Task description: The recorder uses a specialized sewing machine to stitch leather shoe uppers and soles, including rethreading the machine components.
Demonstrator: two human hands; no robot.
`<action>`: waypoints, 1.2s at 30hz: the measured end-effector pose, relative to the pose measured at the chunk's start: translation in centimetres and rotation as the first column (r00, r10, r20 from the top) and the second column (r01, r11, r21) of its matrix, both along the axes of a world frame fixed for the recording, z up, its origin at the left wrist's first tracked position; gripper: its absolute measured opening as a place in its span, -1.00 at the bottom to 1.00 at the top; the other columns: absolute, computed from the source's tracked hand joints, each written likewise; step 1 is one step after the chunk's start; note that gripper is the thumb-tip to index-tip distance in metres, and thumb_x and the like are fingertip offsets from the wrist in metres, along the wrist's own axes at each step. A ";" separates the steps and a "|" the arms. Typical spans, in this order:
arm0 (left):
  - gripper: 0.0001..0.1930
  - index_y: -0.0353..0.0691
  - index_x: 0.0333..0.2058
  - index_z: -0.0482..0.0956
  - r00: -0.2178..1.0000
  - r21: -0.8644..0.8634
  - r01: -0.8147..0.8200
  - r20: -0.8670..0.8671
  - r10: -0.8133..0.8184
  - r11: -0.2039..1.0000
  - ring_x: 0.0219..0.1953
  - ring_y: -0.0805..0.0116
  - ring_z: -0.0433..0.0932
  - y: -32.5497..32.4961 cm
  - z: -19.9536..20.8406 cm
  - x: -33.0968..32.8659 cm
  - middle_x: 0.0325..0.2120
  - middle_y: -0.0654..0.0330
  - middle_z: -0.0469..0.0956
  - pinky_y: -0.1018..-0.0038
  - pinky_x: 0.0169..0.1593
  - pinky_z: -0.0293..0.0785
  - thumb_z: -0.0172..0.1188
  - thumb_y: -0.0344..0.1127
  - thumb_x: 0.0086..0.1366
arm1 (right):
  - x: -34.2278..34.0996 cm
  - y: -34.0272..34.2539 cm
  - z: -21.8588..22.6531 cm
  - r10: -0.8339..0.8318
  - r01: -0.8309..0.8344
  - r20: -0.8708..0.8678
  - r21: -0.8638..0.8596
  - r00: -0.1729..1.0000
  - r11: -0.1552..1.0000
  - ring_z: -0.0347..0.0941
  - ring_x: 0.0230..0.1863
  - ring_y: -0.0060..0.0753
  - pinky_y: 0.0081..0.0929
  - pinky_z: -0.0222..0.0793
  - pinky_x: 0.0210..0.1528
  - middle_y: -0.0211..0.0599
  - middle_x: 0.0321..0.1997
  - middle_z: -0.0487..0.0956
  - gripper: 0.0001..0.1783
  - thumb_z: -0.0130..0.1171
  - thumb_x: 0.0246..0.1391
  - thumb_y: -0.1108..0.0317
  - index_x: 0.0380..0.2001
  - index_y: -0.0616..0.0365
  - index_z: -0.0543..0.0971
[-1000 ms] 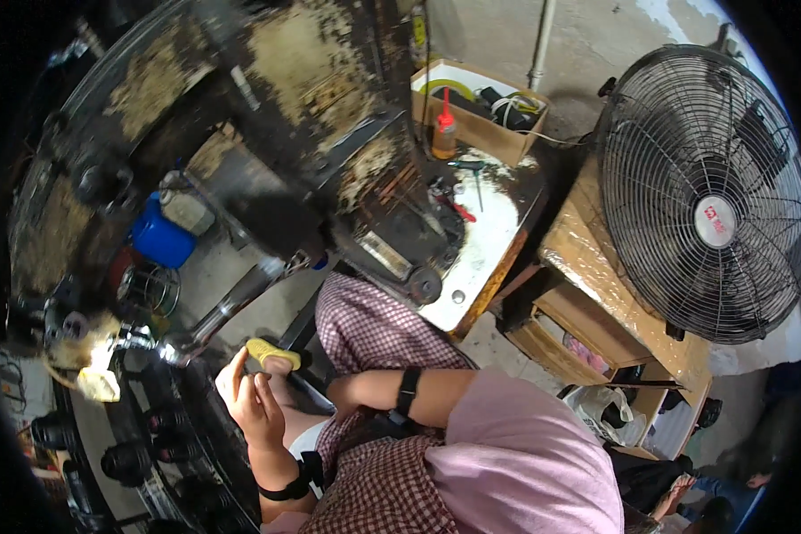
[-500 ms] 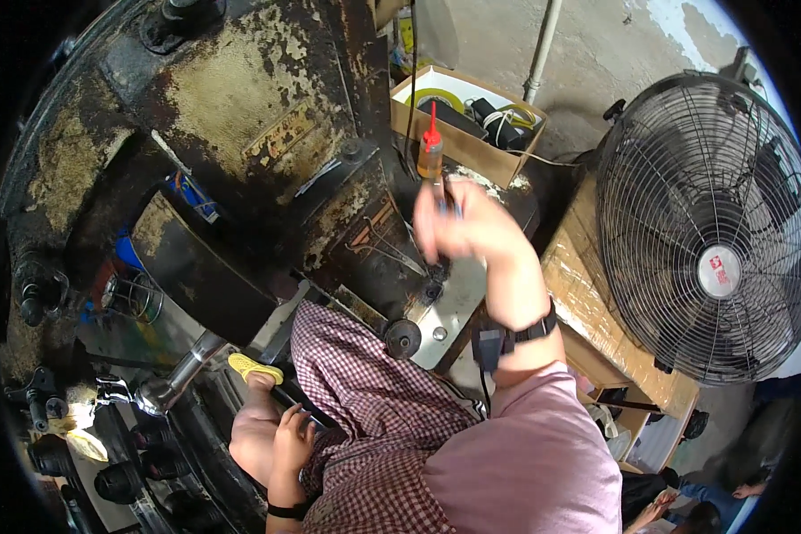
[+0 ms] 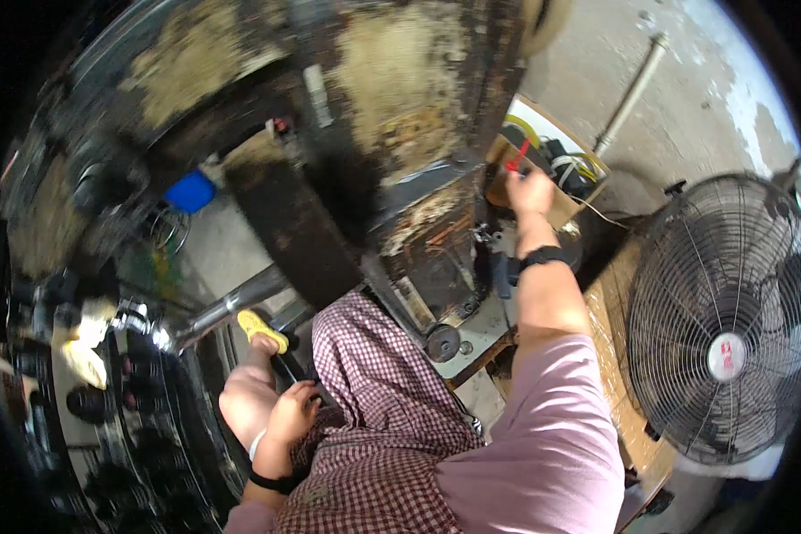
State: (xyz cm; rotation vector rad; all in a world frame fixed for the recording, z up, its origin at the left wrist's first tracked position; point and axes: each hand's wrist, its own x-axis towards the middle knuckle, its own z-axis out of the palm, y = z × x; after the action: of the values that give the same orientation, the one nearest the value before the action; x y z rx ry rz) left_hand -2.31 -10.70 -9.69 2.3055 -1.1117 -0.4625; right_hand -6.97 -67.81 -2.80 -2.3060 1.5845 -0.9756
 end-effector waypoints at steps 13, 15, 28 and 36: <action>-0.60 -0.31 -0.09 0.49 0.993 -0.497 0.037 -0.079 -0.088 0.867 -0.06 0.14 0.50 1.4 6.9 -1.6 -0.09 0.03 0.49 0.35 0.03 0.43 0.30 -0.40 0.06 | -13.9 19.0 20.0 0.617 -0.549 0.396 -0.283 0.680 0.786 0.40 -0.37 -0.60 -0.62 0.33 -0.25 -0.39 -0.40 0.53 -0.88 0.17 0.08 0.47 -0.30 0.26 0.55; -0.35 -0.25 0.10 0.32 0.905 -0.613 -0.032 -0.353 -0.237 0.789 0.04 0.18 0.43 1.4 7.8 -2.6 0.05 0.04 0.38 0.32 0.08 0.37 0.38 -0.38 0.01 | -12.9 26.6 19.3 0.676 -0.680 0.482 -0.202 0.557 0.705 0.38 -0.38 -0.64 -0.67 0.30 -0.25 -0.39 -0.40 0.52 -0.91 0.21 0.04 0.49 -0.35 0.23 0.54; -0.28 -0.26 0.19 0.09 0.727 -0.747 -0.665 -0.652 0.215 -0.015 0.13 0.18 0.33 16.0 9.0 0.4 0.11 0.02 0.28 0.28 0.20 0.27 0.29 -0.22 0.15 | 6.8 55.2 7.6 0.302 -0.849 0.911 0.384 0.283 -0.362 0.52 -0.31 -0.55 -0.60 0.44 -0.19 -0.28 -0.34 0.58 -0.85 0.13 0.12 0.47 -0.25 0.31 0.51; -0.31 -0.34 0.14 0.28 0.764 -0.809 -0.550 -0.386 0.517 0.208 0.06 0.24 0.42 18.3 15.1 5.5 0.02 -0.05 0.42 0.35 0.16 0.31 0.37 -0.26 0.06 | 9.2 56.3 6.6 0.169 -0.891 0.958 0.279 0.232 -0.358 0.16 -0.80 -0.78 -0.80 -0.02 -0.78 -0.12 -0.42 0.61 -0.66 0.08 0.17 0.30 -0.09 0.34 0.46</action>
State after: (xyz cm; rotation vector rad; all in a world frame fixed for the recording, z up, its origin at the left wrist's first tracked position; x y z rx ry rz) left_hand 3.20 7.64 5.39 1.4609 -0.2498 0.3586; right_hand 2.21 -11.50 3.78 -1.0847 0.0233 -0.0186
